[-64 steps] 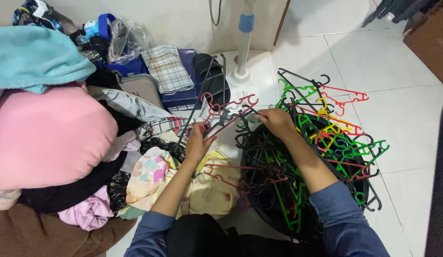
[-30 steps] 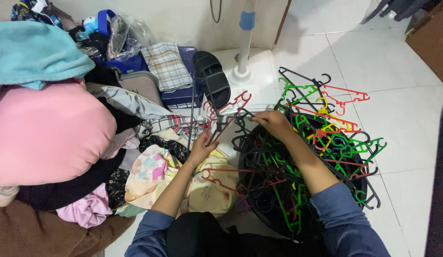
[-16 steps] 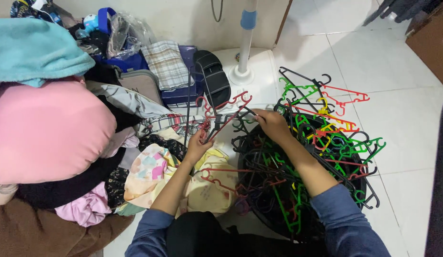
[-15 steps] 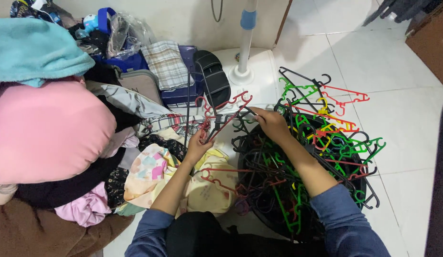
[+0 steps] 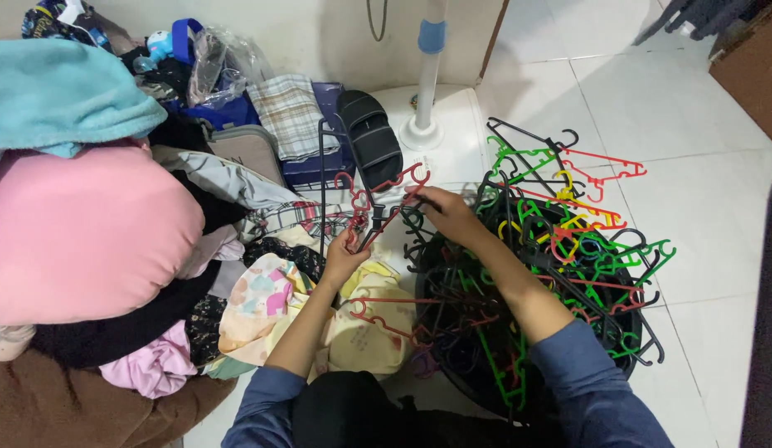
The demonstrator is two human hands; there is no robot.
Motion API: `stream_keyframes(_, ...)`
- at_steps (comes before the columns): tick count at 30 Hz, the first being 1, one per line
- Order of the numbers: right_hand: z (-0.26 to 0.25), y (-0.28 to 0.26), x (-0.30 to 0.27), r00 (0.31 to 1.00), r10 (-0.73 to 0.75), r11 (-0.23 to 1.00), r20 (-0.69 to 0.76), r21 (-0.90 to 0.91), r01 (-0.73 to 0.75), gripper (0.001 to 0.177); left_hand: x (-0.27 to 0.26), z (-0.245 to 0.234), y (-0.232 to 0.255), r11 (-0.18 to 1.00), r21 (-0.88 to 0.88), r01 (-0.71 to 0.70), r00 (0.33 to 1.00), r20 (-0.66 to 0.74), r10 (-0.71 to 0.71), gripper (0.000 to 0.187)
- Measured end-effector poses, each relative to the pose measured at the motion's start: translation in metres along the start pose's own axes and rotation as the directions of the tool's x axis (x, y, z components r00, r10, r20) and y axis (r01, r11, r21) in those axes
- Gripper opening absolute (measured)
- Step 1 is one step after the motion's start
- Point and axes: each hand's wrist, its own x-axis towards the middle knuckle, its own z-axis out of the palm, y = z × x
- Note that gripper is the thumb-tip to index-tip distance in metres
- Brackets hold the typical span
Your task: The recorder is organizing a mattress and pillows, then untangling a large pile of clothes hangers.
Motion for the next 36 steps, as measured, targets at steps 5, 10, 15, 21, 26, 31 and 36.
stream_keyframes(5, 0.008, -0.027, 0.011, 0.973, 0.216, 0.976, -0.078, -0.003, -0.216, 0.023, 0.001, 0.004, 0.011, 0.993, 0.113, 0.035, 0.999, 0.005, -0.036, 0.044)
stream_keyframes(10, 0.022, -0.022, 0.015, 0.959, 0.133, 0.987, -0.249, -0.052, -0.151, 0.019, -0.001, 0.005, 0.011, 0.993, 0.116, -0.015, 1.000, 0.014, 0.013, 0.043)
stream_keyframes(15, 0.011, -0.016, 0.016, 0.816, 0.436, 0.820, -0.379, -0.205, -0.534, 0.034, -0.006, 0.007, 0.023, 0.993, 0.038, 0.108, 0.991, -0.082, -0.105, 0.040)
stream_keyframes(21, -0.021, -0.037, 0.017, 0.986, 0.023, 0.929, -0.165, -0.362, -0.082, 0.027, -0.002, 0.016, 0.035, 0.996, -0.010, 0.087, 0.993, -0.084, -0.088, 0.042)
stream_keyframes(26, -0.024, -0.074, 0.016, 0.898, 0.435, 0.769, -0.070, -0.490, -0.411, 0.032, 0.001, 0.033, 0.060, 0.981, -0.101, 0.164, 0.979, -0.106, -0.175, 0.044)
stream_keyframes(31, -0.033, -0.051, 0.010, 0.946, 0.324, 0.893, 0.005, -0.331, -0.304, 0.039, 0.004, 0.041, 0.053, 0.978, -0.072, 0.196, 0.966, -0.157, -0.205, 0.043)
stream_keyframes(36, -0.032, -0.024, 0.007, 0.953, 0.303, 0.902, -0.019, -0.318, -0.293, 0.047, 0.006, 0.046, 0.037, 0.986, -0.043, 0.160, 0.965, -0.205, -0.166, 0.040)
